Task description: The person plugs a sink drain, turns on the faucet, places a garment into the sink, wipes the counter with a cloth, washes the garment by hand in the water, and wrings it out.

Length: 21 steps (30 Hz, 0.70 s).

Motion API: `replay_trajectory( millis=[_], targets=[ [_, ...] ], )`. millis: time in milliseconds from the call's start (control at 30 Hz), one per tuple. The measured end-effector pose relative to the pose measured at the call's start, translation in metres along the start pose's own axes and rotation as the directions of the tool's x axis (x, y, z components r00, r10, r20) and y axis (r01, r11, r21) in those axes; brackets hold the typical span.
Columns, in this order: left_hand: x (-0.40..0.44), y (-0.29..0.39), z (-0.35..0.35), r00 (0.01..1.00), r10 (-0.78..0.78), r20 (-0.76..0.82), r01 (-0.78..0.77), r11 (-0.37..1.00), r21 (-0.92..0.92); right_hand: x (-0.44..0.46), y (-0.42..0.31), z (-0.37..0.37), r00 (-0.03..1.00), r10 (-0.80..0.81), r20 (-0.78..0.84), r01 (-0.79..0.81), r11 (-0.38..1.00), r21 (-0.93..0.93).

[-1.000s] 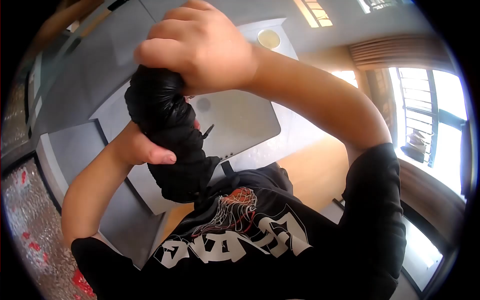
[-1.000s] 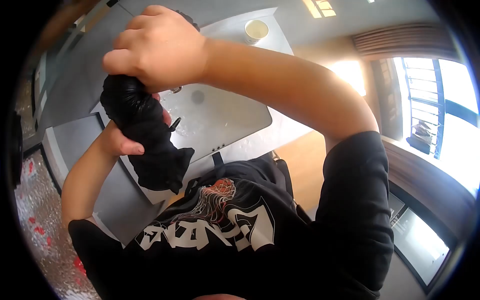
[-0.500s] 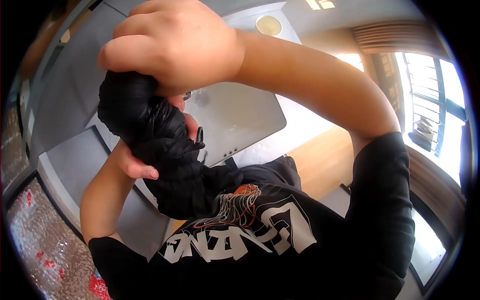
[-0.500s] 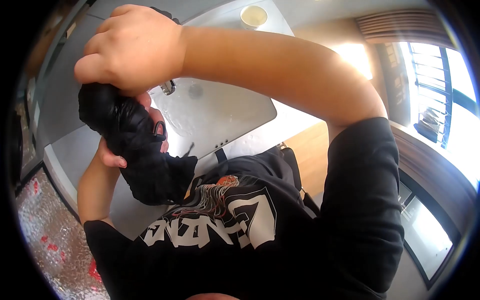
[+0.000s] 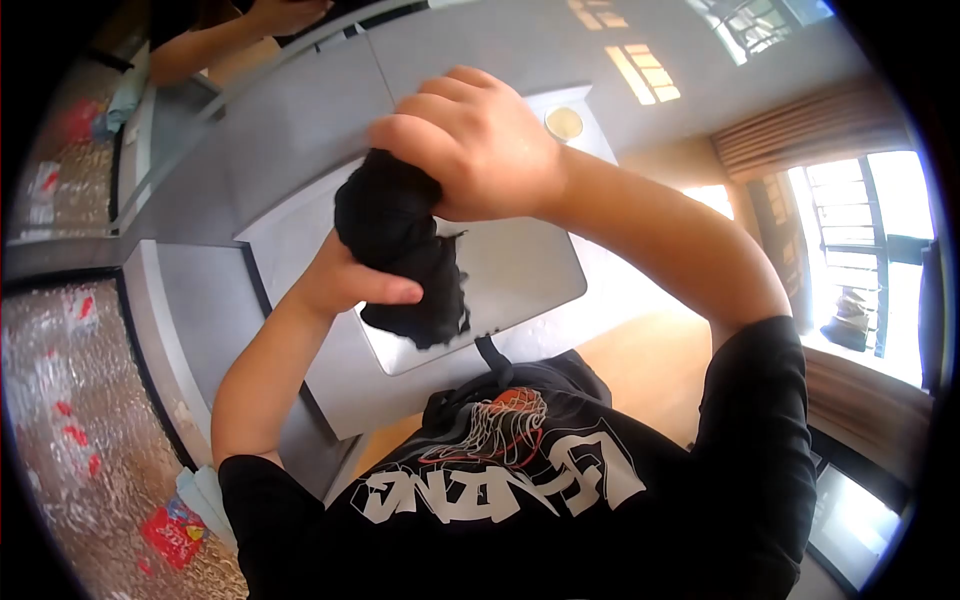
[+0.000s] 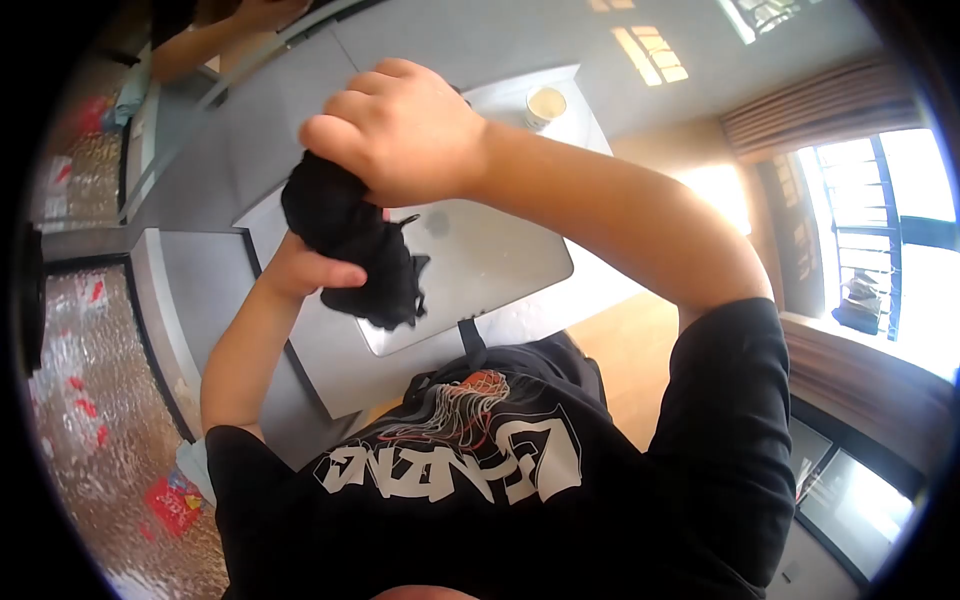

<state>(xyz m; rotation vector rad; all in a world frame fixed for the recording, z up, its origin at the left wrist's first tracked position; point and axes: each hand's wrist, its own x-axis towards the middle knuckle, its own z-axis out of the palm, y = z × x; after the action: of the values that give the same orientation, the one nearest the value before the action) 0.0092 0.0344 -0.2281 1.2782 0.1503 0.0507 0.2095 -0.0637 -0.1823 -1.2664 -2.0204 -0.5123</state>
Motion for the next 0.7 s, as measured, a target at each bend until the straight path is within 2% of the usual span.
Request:
replay_trajectory(
  millis=[33,67,100,133,233,267,300,333,367,400,433,500,533,567,633,700],
  targets=[
    [-0.001,0.013,0.011,0.998,0.021,-0.061,-0.022,1.000,-0.010,0.001,-0.007,-0.010,1.000,0.009,0.007,-0.009,1.000,-0.017],
    [-0.006,0.012,0.011,0.975,0.124,-0.183,-0.082,0.971,0.224,0.002,-0.014,-0.019,1.000,0.018,0.012,-0.018,0.999,-0.036],
    [-0.008,0.010,0.011,0.926,0.254,-0.278,-0.109,0.887,0.448,0.003,-0.021,-0.028,1.000,0.026,0.016,-0.025,0.998,-0.058],
    [-0.010,0.015,0.016,0.902,0.269,-0.337,-0.062,0.855,0.516,0.003,-0.028,-0.037,0.999,0.050,0.009,-0.049,0.994,-0.096],
    [-0.017,0.020,0.027,0.735,0.574,-0.360,-0.160,0.663,0.731,0.005,-0.049,-0.063,0.991,0.116,-0.061,-0.126,0.974,-0.190],
    [-0.019,0.010,0.032,0.677,0.582,-0.451,-0.271,0.767,0.582,0.006,-0.056,-0.072,0.985,0.135,-0.105,-0.154,0.967,-0.203],
    [-0.026,-0.005,0.040,0.643,0.452,-0.618,-0.368,0.890,0.268,0.005,-0.060,-0.080,0.976,0.154,-0.153,-0.184,0.960,-0.211],
    [-0.035,-0.015,0.048,0.653,0.380,-0.655,-0.287,0.925,0.250,0.001,-0.062,-0.086,0.963,0.198,-0.184,-0.234,0.950,-0.206],
    [-0.040,-0.039,0.047,0.761,0.243,-0.601,-0.310,0.951,-0.009,0.000,-0.066,-0.095,0.959,0.188,-0.211,-0.232,0.950,-0.208],
    [-0.049,-0.039,0.058,0.892,0.068,-0.448,-0.231,0.919,-0.321,-0.002,-0.071,-0.104,0.954,0.180,-0.238,-0.231,0.950,-0.208],
    [-0.047,-0.037,0.068,0.977,-0.008,-0.214,-0.104,0.857,-0.505,-0.006,-0.075,-0.111,0.949,0.177,-0.261,-0.232,0.952,-0.201],
    [-0.031,-0.029,0.082,0.991,0.125,0.052,-0.054,0.716,-0.696,-0.022,-0.080,-0.119,0.974,0.037,-0.222,-0.075,0.984,-0.164],
    [-0.020,-0.020,0.093,0.976,0.209,0.061,-0.082,0.614,-0.785,-0.031,-0.085,-0.127,0.982,-0.053,-0.182,0.025,0.988,-0.156],
    [-0.017,-0.005,0.114,0.958,0.279,-0.062,-0.205,0.521,-0.829,-0.042,-0.089,-0.134,0.979,-0.146,-0.142,0.126,0.982,-0.143],
    [-0.003,-0.008,0.126,0.913,0.379,-0.150,-0.331,0.472,-0.817,-0.070,-0.095,-0.145,0.958,-0.287,-0.029,0.282,0.954,-0.106],
    [0.001,-0.013,0.142,0.906,0.256,-0.337,-0.423,0.572,-0.703,-0.108,-0.101,-0.149,0.987,-0.158,-0.028,0.155,0.985,-0.081]
  ],
)
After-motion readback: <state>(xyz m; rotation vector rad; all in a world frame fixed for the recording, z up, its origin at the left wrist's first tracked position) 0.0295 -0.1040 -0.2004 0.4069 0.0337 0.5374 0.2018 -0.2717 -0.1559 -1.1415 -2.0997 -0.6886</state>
